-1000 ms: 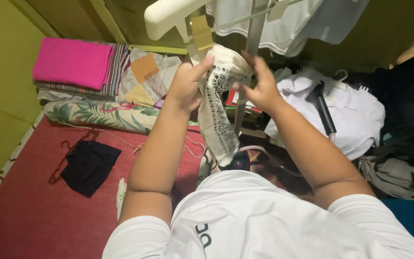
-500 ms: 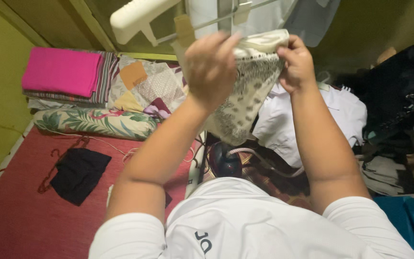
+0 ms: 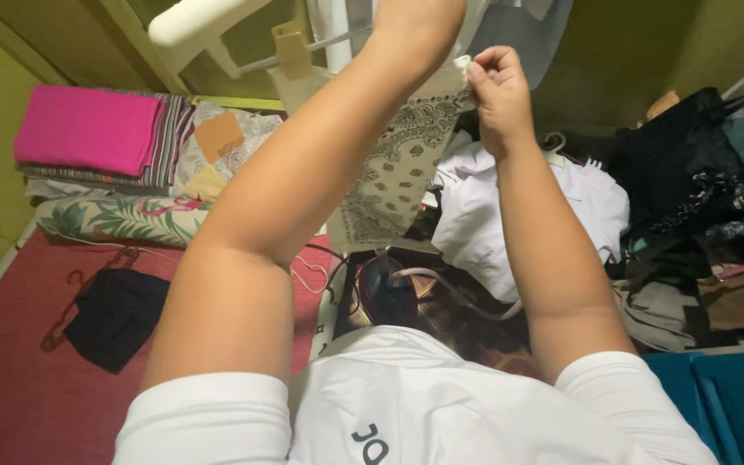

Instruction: The person irons several small patterned cloths using a handheld steam iron. They pick up each cloth, hang it on a white plastic hanger, and steam it while holding it in place. After ironing, the person folds the cloth and places it on a nearby surface before repeating the process with the next item.

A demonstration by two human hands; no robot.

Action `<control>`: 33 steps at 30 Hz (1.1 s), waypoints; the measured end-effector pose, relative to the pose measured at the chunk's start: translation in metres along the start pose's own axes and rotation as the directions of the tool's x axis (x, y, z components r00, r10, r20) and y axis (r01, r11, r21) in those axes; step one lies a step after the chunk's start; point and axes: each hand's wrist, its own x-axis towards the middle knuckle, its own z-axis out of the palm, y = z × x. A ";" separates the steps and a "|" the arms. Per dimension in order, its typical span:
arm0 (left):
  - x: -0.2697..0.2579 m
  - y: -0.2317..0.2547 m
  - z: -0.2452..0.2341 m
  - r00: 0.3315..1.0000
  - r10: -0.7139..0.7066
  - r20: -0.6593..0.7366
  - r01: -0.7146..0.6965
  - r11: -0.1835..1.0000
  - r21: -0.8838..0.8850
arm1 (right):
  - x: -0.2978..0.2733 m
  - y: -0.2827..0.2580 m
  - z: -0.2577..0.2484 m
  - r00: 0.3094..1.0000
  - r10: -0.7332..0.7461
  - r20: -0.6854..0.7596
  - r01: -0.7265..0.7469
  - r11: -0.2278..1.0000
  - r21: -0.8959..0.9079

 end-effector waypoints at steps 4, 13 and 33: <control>0.005 0.005 0.012 0.998 0.009 0.060 -0.006 0.999 -0.053 | 0.007 0.009 -0.001 0.999 -0.043 0.023 0.045 0.993 -0.106; -0.002 -0.022 0.002 0.989 -0.007 0.147 0.050 0.954 -0.296 | 0.014 -0.003 0.017 0.999 -0.034 0.028 0.036 0.998 -0.048; -0.006 -0.031 0.004 0.981 -0.040 0.190 0.109 0.923 -0.369 | 0.030 0.000 0.030 0.999 0.047 -0.025 -0.043 0.989 0.139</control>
